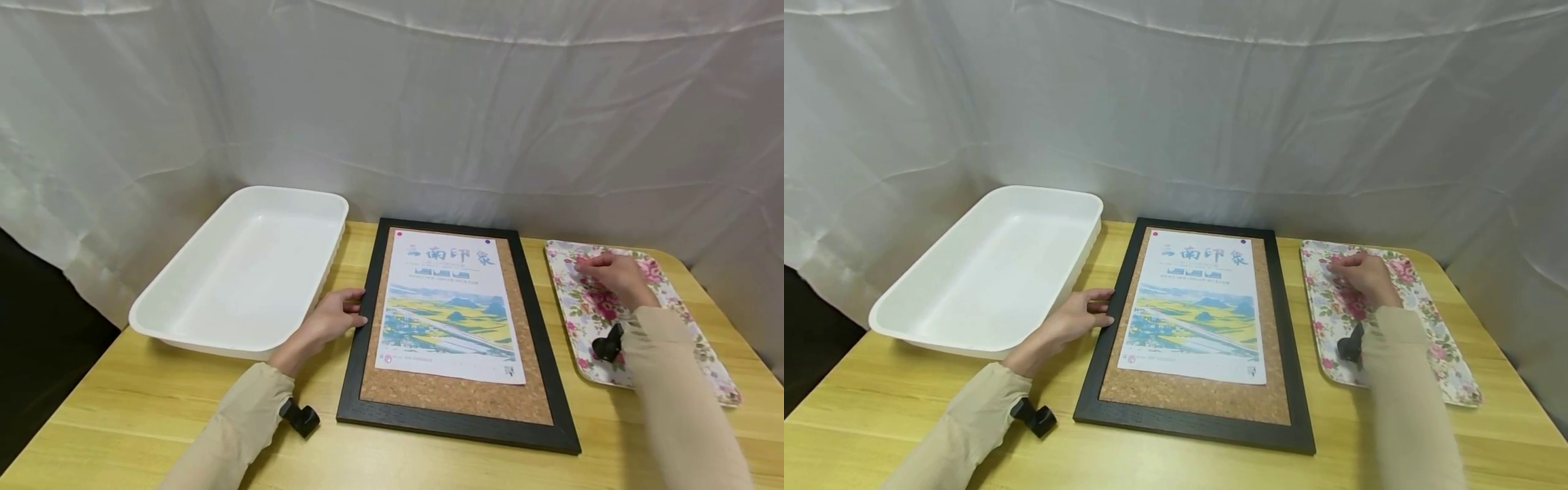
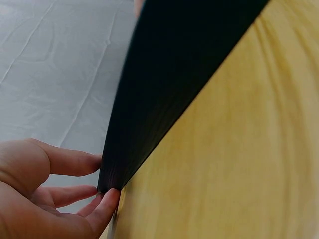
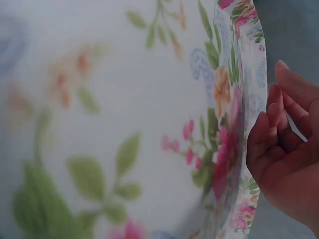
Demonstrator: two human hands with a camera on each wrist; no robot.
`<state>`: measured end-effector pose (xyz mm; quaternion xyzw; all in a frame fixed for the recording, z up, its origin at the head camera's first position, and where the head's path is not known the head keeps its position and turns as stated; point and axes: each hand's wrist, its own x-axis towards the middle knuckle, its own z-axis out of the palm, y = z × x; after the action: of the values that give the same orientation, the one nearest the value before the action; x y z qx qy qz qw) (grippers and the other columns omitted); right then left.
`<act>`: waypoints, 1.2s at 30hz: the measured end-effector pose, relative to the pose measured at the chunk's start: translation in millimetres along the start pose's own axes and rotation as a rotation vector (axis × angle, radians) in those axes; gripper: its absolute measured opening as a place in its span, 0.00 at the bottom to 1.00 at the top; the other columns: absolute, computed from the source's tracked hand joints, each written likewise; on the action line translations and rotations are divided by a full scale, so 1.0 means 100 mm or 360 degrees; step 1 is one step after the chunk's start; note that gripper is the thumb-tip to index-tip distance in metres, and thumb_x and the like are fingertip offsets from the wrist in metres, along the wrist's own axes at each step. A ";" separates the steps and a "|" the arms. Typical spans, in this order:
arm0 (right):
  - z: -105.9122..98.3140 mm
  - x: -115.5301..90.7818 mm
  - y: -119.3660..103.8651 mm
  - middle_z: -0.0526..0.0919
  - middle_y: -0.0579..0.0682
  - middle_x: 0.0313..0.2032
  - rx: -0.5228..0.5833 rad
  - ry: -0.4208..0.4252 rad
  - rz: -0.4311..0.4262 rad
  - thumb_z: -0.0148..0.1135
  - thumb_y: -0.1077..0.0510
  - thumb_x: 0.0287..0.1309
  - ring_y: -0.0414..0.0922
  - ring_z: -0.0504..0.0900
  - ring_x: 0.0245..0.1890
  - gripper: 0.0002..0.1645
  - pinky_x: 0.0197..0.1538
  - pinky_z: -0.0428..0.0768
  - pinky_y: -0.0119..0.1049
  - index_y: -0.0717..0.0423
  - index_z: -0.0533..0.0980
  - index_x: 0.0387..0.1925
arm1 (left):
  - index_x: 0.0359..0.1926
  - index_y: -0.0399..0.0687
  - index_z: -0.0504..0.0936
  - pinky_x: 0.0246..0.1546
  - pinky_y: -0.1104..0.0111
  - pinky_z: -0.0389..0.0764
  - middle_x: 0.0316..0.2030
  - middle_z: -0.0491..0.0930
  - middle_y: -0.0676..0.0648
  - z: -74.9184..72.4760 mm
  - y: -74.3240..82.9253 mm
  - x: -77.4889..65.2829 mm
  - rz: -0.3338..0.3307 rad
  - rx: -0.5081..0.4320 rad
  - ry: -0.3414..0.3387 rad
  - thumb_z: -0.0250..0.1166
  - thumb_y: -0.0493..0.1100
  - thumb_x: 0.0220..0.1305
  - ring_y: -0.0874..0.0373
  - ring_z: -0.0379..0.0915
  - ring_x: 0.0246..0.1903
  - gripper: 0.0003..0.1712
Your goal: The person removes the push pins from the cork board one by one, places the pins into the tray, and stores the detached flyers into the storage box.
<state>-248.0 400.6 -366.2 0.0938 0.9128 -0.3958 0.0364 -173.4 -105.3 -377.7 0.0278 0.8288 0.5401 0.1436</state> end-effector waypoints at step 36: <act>0.13 0.06 0.06 0.76 0.35 0.24 0.0267 0.0106 0.0195 0.63 0.51 0.63 0.38 0.74 0.23 0.26 0.27 0.77 0.34 0.67 0.75 0.54 | 0.69 0.32 0.62 0.50 0.58 0.76 0.62 0.69 0.35 0.00 -0.01 0.02 -0.0006 -0.0015 -0.0005 0.60 0.27 0.63 0.43 0.68 0.57 0.34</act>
<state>-253.1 395.8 -380.8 0.1653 0.8697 -0.4645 0.0223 -175.3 -105.7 -378.6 0.0266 0.8260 0.5438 0.1461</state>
